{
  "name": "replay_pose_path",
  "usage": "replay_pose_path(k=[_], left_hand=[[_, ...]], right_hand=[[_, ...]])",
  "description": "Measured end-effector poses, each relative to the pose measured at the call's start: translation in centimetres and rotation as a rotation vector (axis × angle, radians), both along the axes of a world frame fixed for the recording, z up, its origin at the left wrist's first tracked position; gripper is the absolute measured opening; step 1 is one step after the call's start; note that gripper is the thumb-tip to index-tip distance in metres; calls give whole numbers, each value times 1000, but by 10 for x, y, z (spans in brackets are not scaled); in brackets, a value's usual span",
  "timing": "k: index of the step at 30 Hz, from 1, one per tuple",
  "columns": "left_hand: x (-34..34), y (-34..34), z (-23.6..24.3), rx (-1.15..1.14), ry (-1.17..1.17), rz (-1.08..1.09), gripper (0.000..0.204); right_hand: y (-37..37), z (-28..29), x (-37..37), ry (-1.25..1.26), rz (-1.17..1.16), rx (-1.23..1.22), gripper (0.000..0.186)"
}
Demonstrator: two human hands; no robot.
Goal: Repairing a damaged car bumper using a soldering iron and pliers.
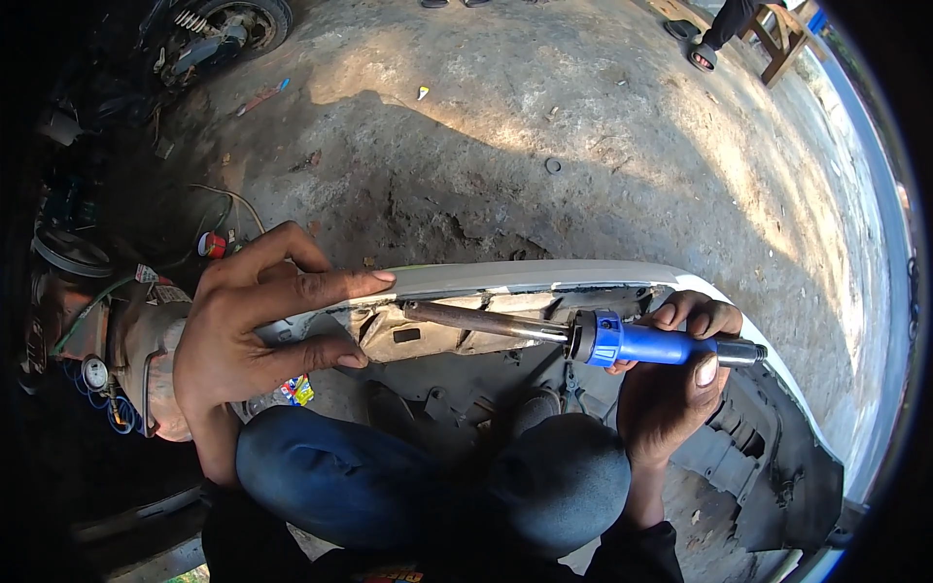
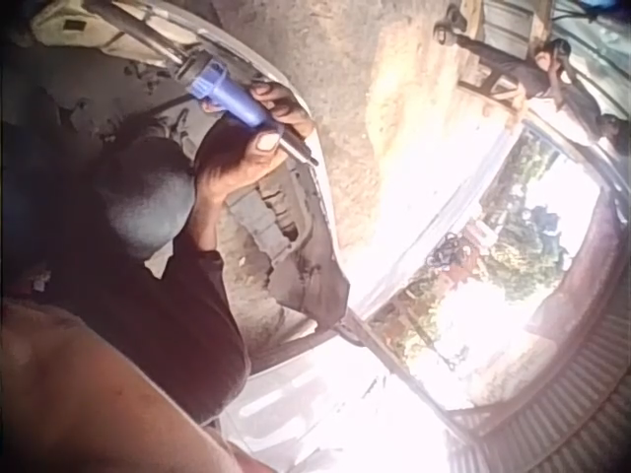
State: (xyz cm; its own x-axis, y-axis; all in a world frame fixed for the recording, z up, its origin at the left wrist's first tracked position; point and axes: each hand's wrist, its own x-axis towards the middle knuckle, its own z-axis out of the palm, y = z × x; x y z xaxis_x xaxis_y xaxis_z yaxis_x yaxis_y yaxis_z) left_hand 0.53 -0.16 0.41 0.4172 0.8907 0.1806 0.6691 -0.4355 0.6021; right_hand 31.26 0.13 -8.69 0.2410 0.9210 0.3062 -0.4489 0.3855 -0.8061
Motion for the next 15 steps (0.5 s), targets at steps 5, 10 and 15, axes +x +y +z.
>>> replay_pose_path(k=[5,10,15], left_hand=[[1,0,1,10,4,-2,61],[0,1,-1,16,5,-14,60],[-3,0,-1,16,2,-19,60]], right_hand=[[-2,2,1,-36,94,6,37],[0,0,1,-44,47,23,36],[1,3,-4,-30,39,24,35]])
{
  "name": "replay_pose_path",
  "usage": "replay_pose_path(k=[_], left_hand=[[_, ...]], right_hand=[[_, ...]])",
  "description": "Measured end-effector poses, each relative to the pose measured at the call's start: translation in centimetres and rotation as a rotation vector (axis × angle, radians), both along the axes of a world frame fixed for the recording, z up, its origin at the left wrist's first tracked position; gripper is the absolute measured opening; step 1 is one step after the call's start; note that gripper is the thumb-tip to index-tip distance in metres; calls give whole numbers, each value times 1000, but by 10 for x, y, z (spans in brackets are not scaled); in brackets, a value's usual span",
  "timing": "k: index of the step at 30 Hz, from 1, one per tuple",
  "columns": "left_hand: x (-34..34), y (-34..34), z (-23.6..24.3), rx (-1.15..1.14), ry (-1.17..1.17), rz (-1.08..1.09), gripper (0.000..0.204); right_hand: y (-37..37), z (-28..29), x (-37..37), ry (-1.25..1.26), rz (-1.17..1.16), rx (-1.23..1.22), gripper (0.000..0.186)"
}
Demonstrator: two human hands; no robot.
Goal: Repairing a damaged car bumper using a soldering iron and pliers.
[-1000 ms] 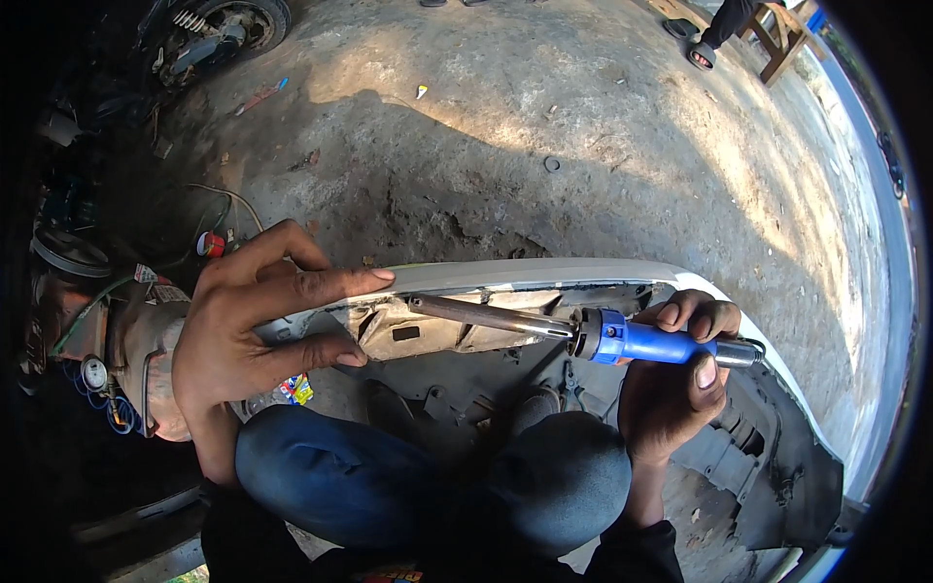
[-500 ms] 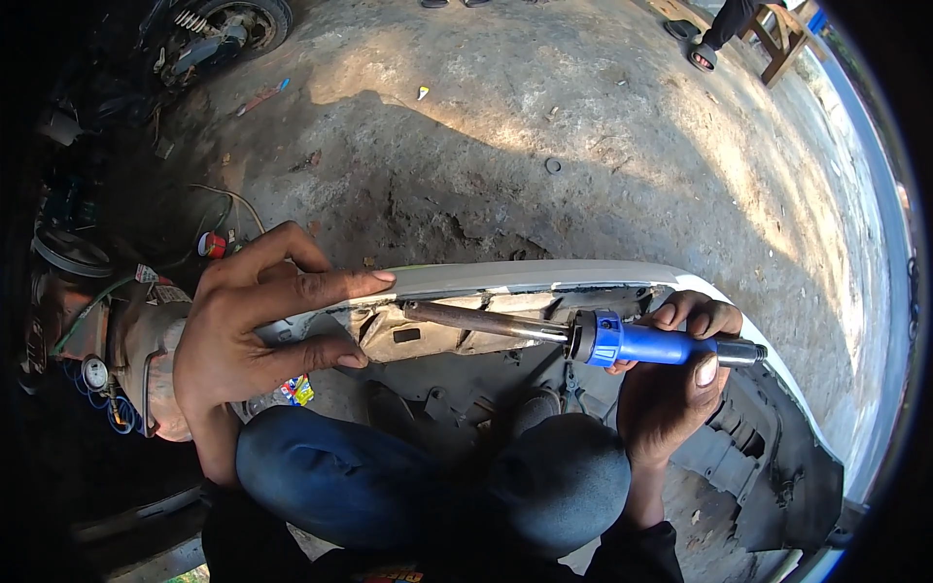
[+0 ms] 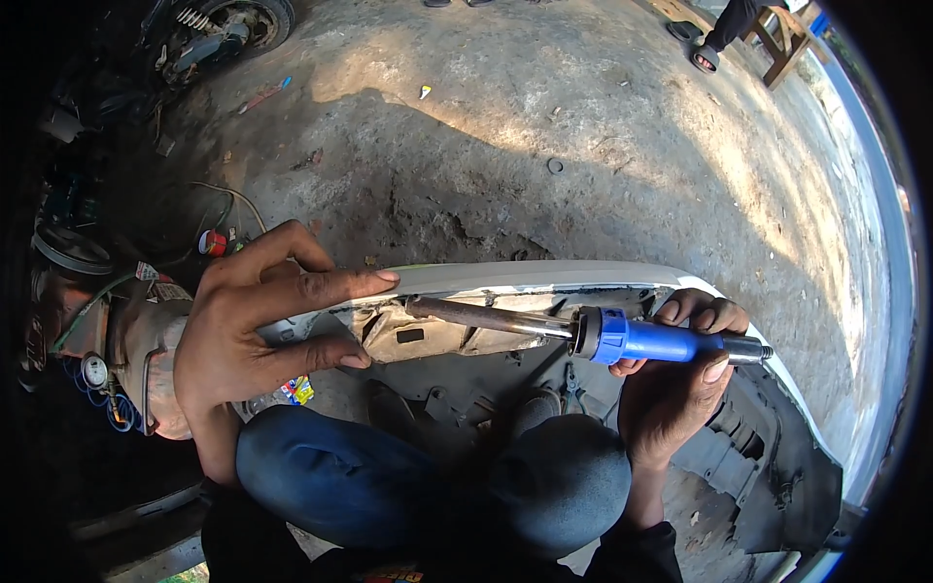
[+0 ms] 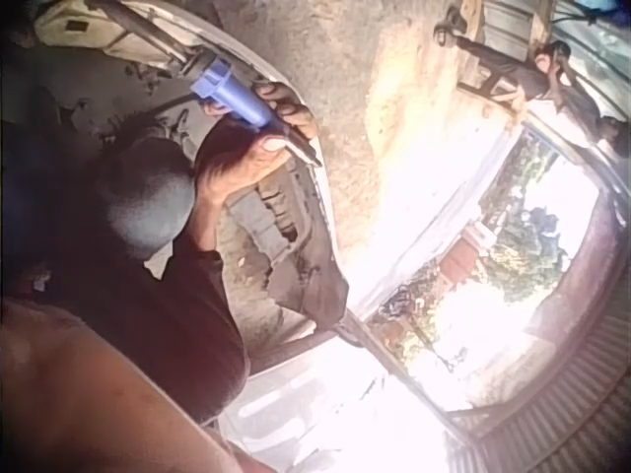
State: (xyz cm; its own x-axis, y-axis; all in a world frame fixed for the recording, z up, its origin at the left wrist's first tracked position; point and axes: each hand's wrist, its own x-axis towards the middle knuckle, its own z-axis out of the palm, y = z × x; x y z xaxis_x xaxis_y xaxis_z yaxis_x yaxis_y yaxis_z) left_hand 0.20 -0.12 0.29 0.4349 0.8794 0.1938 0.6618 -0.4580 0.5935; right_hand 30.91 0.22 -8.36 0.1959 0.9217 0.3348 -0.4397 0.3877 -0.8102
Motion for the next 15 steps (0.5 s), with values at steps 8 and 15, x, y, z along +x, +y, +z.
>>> replay_pose_path(k=[8,15], left_hand=[[3,1,1,-16,41,-4,61],[1,0,0,-6,3,-1,61]], right_hand=[[-2,2,2,42,-53,-61,42],[-2,2,1,19,12,-40,42]])
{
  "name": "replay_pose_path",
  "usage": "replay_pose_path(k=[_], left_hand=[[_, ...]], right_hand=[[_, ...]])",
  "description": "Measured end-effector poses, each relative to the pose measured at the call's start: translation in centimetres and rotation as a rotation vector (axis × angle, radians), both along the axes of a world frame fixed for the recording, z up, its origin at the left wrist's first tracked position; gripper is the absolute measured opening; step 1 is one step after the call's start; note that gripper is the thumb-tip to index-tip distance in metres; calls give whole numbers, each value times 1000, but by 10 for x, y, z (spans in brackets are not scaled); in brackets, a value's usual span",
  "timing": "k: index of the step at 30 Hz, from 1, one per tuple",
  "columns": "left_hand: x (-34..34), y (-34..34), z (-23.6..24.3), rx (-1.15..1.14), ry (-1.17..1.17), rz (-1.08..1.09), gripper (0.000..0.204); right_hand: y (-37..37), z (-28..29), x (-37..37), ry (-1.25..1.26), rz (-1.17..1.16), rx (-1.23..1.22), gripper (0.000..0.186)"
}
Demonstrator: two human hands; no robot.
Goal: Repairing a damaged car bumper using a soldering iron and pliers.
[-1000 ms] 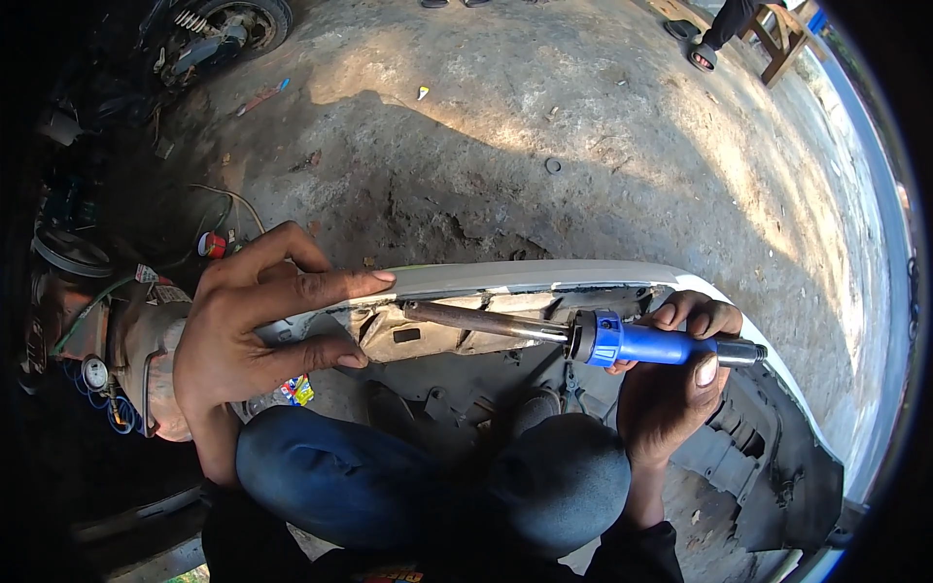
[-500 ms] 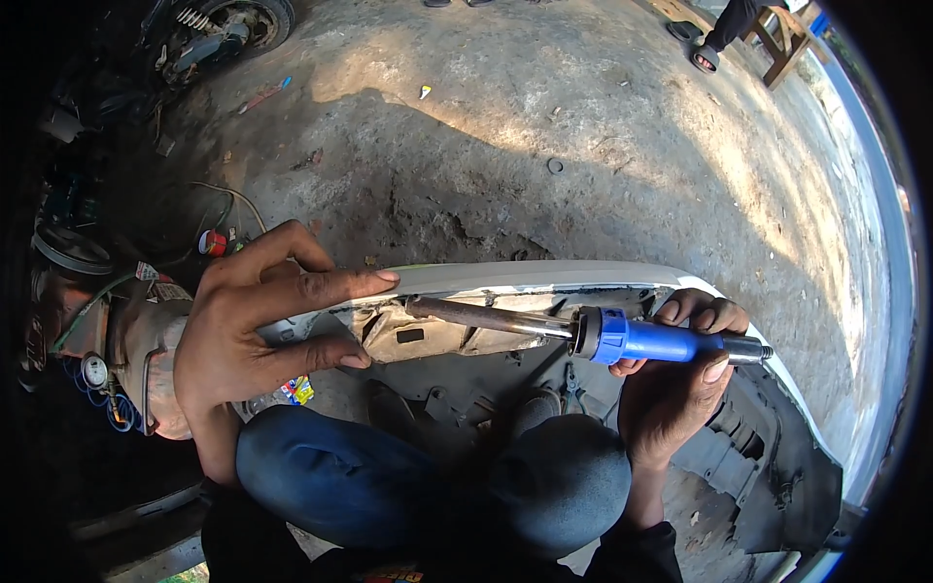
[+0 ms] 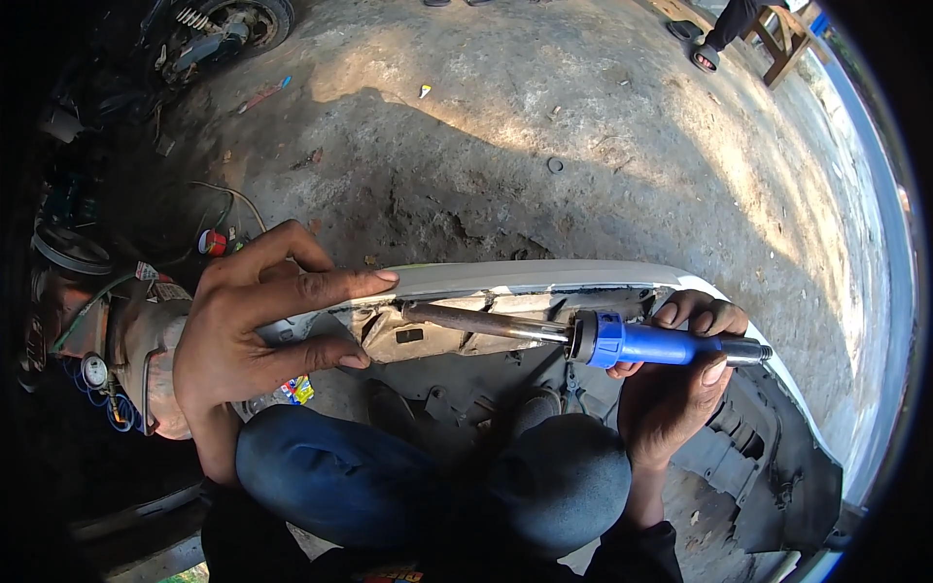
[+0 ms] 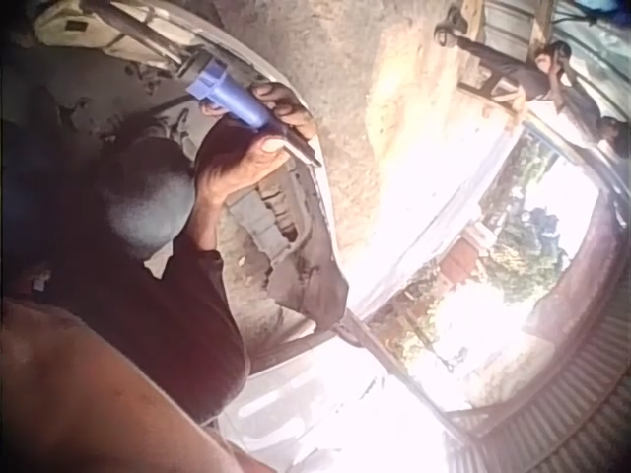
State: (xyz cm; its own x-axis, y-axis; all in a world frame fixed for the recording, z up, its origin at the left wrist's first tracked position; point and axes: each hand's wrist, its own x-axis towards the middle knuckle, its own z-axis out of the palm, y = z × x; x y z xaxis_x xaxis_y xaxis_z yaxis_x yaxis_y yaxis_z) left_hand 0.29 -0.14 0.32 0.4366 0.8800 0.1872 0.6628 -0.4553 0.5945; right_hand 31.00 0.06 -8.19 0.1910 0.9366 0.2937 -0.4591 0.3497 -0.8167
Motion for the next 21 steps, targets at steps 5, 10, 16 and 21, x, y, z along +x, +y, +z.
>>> replay_pose_path(k=[5,10,16,21], left_hand=[[2,2,0,6,-5,-6,60],[1,1,-1,3,-6,1,59],[0,1,2,3,11,-12,60],[0,0,-1,8,-16,-11,59]], right_hand=[[0,-1,4,-33,31,56,36],[1,-6,0,26,-158,16,41],[-3,2,1,17,-70,16,42],[-2,0,-2,5,-140,5,42]])
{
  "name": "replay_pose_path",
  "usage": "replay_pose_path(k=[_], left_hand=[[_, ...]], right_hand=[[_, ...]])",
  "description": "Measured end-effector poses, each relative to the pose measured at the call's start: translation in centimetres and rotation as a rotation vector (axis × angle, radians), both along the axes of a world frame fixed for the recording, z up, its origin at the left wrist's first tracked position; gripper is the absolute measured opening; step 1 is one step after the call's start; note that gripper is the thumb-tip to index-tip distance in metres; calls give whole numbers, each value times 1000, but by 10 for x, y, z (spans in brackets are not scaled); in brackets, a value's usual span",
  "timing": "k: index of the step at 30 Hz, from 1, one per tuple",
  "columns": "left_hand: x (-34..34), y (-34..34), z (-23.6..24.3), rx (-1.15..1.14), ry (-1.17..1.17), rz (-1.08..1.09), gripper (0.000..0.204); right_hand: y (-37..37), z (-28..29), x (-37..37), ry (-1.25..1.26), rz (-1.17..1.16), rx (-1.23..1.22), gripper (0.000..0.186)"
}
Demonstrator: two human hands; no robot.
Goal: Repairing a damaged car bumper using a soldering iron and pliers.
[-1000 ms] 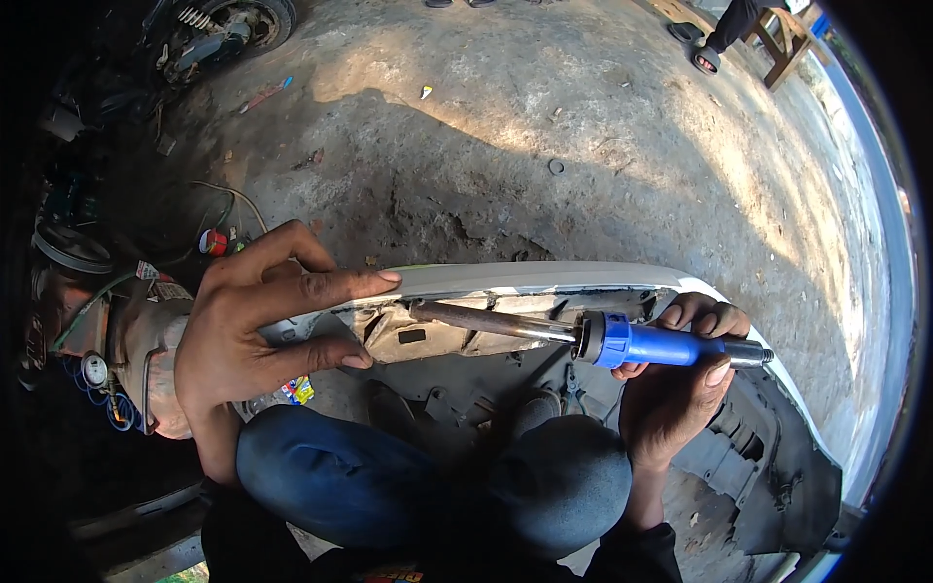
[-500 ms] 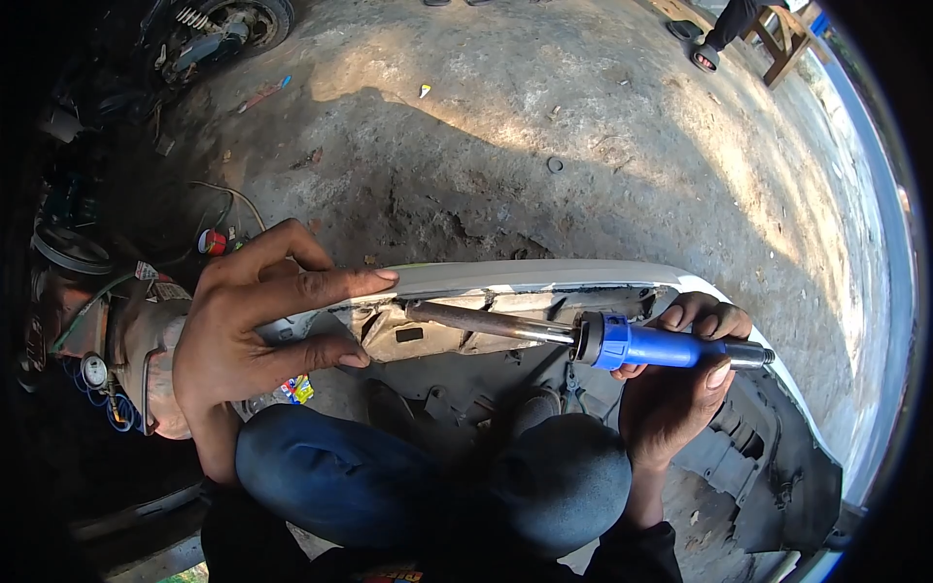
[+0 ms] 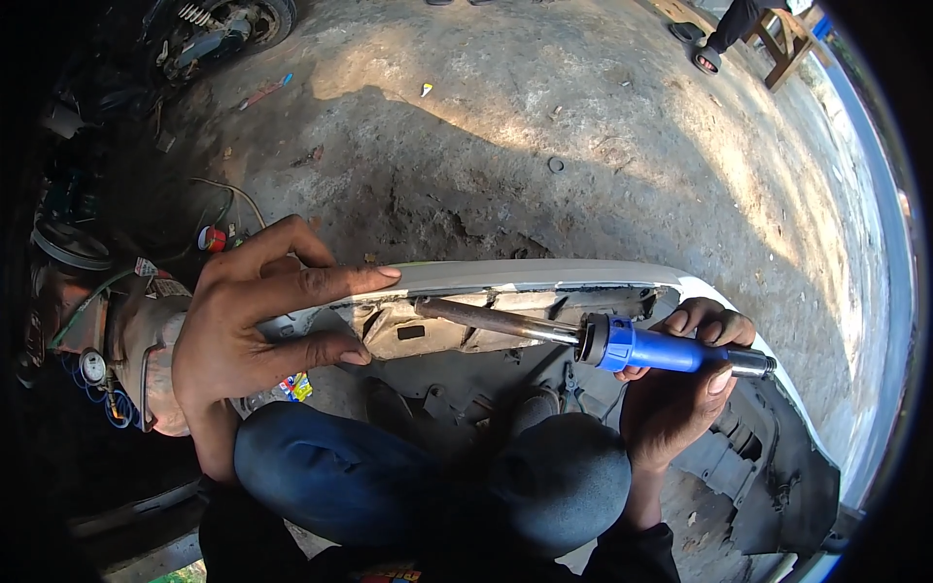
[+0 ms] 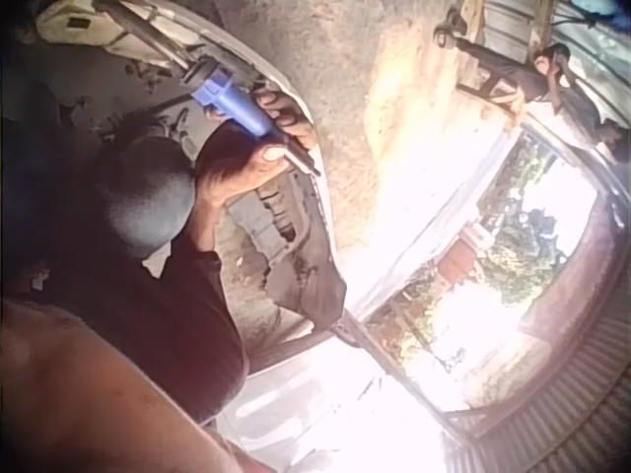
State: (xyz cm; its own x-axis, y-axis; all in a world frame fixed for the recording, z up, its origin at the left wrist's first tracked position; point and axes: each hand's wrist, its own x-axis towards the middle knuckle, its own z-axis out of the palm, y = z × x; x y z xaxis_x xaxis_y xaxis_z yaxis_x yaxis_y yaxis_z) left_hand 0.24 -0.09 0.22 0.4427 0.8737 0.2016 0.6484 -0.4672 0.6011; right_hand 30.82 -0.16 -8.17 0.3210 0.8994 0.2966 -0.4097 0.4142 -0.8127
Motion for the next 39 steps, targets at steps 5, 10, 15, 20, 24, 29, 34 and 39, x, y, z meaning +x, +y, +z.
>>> replay_pose_path(k=[5,10,15,20,24,29,34,39], left_hand=[[2,0,3,-19,28,17,59],[1,-1,1,-17,35,12,59],[1,-1,4,-18,45,14,60],[-1,1,-3,6,16,-10,60],[0,0,3,-14,40,2,60],[0,-1,3,-14,38,7,60],[0,1,-1,-15,19,0,59],[-1,-1,5,-31,43,4,59]], right_hand=[[0,-7,8,-23,-27,15,36],[-5,-1,10,-22,79,-23,38],[1,-6,5,1,-16,39,35],[-1,0,4,-9,98,7,42],[-1,-5,6,1,83,14,42],[-1,-3,4,-9,27,3,40],[-3,-4,8,-2,86,-14,38],[-1,-5,5,58,20,13,39]])
